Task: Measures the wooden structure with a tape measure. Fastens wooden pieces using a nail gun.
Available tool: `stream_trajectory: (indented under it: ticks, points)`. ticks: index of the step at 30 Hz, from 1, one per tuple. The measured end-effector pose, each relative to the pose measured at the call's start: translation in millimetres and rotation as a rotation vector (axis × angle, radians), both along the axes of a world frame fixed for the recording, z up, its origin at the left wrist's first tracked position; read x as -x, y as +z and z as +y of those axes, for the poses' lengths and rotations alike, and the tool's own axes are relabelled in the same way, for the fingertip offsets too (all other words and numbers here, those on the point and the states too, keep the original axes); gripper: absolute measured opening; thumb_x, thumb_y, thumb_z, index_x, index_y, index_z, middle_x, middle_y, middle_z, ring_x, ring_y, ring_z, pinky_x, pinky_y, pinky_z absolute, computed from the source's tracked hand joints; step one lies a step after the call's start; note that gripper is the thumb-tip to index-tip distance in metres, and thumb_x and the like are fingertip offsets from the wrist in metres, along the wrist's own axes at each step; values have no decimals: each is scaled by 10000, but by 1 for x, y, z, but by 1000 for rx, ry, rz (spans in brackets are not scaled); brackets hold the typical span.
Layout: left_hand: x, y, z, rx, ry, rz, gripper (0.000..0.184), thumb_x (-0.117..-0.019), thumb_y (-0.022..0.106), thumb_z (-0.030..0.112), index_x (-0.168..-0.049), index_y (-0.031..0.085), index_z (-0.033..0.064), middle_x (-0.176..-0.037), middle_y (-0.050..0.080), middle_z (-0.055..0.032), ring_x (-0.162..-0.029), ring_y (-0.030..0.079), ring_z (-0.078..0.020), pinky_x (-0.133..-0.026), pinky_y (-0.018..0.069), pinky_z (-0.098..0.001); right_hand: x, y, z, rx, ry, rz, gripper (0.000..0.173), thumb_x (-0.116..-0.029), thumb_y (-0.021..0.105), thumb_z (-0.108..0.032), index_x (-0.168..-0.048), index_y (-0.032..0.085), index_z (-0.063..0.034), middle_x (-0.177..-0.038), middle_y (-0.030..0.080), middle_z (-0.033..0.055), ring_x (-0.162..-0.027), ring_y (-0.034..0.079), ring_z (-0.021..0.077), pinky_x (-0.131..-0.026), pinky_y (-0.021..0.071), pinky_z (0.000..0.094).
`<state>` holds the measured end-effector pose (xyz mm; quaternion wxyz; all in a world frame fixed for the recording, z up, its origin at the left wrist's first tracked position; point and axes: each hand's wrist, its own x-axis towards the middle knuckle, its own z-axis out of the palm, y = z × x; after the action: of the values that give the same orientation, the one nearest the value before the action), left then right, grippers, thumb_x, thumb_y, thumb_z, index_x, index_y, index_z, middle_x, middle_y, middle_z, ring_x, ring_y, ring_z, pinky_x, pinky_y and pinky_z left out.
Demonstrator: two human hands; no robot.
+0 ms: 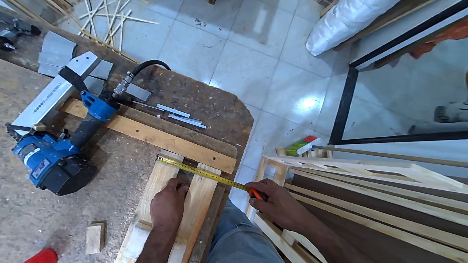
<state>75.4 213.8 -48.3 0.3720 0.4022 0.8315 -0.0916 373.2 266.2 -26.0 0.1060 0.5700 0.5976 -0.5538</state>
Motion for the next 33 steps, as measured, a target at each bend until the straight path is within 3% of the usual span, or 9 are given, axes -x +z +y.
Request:
stream_trajectory:
  ticks: [22,29,31,33]
  points:
    - [-7,5,1,-6,-3,18,330,-1033,583,381,-1287,673,190,-1091,761,-89,-1024,732,-314,-886,566,-548,0,-1,3,8,18,12,430,-977,607,-335,-1383,639,-196,-1262,600,141,-1038,630,210,-893,540,382]
    - [-6,20,8,98,-23,-47,383,-1069,495,384,-1370,616,182,-1201,728,-119,-1116,703,-331,-941,550,-557,-4,-8,-7,-87,65,8,483,-929,644,-378,-1383,642,-214,-1242,609,161,-1030,640,260,-861,556,445]
    - [-4,29,9,130,-23,-96,391,-1085,455,369,-1402,587,183,-1240,709,-145,-1145,688,-363,-948,542,-585,-2,-3,-9,-91,62,53,503,-911,693,-303,-1394,638,-174,-1250,620,178,-1036,650,280,-865,564,468]
    - [0,41,4,113,0,-148,384,-1096,431,334,-1411,580,172,-1264,690,-178,-1158,672,-400,-949,533,-614,7,7,-8,-97,33,176,529,-897,721,-191,-1402,619,-69,-1240,632,211,-1037,657,294,-880,565,474]
